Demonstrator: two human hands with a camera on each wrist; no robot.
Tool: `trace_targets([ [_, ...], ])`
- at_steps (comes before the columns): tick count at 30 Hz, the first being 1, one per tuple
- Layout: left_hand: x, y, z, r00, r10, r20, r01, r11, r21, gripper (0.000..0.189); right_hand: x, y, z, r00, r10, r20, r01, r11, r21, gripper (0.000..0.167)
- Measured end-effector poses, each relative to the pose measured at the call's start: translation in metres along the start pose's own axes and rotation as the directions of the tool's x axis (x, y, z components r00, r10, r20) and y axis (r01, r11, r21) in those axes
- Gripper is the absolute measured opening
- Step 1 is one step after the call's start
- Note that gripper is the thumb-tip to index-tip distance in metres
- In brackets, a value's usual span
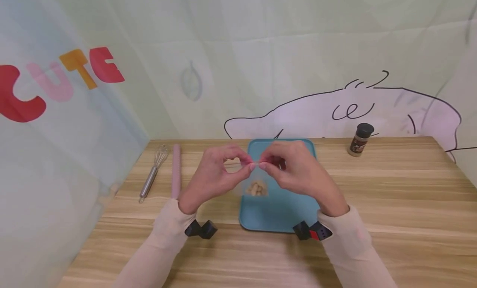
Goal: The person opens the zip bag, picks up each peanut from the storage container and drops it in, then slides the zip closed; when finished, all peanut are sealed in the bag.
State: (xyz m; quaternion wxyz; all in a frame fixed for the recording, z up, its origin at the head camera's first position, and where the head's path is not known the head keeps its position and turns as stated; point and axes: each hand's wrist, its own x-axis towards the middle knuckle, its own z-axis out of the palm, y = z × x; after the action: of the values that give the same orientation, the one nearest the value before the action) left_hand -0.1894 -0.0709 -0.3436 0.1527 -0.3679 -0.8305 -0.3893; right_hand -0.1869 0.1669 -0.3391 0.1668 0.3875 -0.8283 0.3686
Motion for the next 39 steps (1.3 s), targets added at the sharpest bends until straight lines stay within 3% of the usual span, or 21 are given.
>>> trace_targets([
  [13, 0.000, 0.003, -0.005, 1.000, 0.013, 0.013, -0.013, 1.000, 0.014, 0.008, -0.004, -0.001, -0.014, 0.999, -0.029, -0.018, 0.029, 0.999, 0.027, 0.021],
  [39, 0.000, 0.002, -0.013, 0.999, 0.018, -0.030, -0.018, 1.000, 0.002, 0.006, -0.014, 0.004, -0.035, 0.997, 0.046, -0.064, -0.049, 0.998, -0.048, 0.022],
])
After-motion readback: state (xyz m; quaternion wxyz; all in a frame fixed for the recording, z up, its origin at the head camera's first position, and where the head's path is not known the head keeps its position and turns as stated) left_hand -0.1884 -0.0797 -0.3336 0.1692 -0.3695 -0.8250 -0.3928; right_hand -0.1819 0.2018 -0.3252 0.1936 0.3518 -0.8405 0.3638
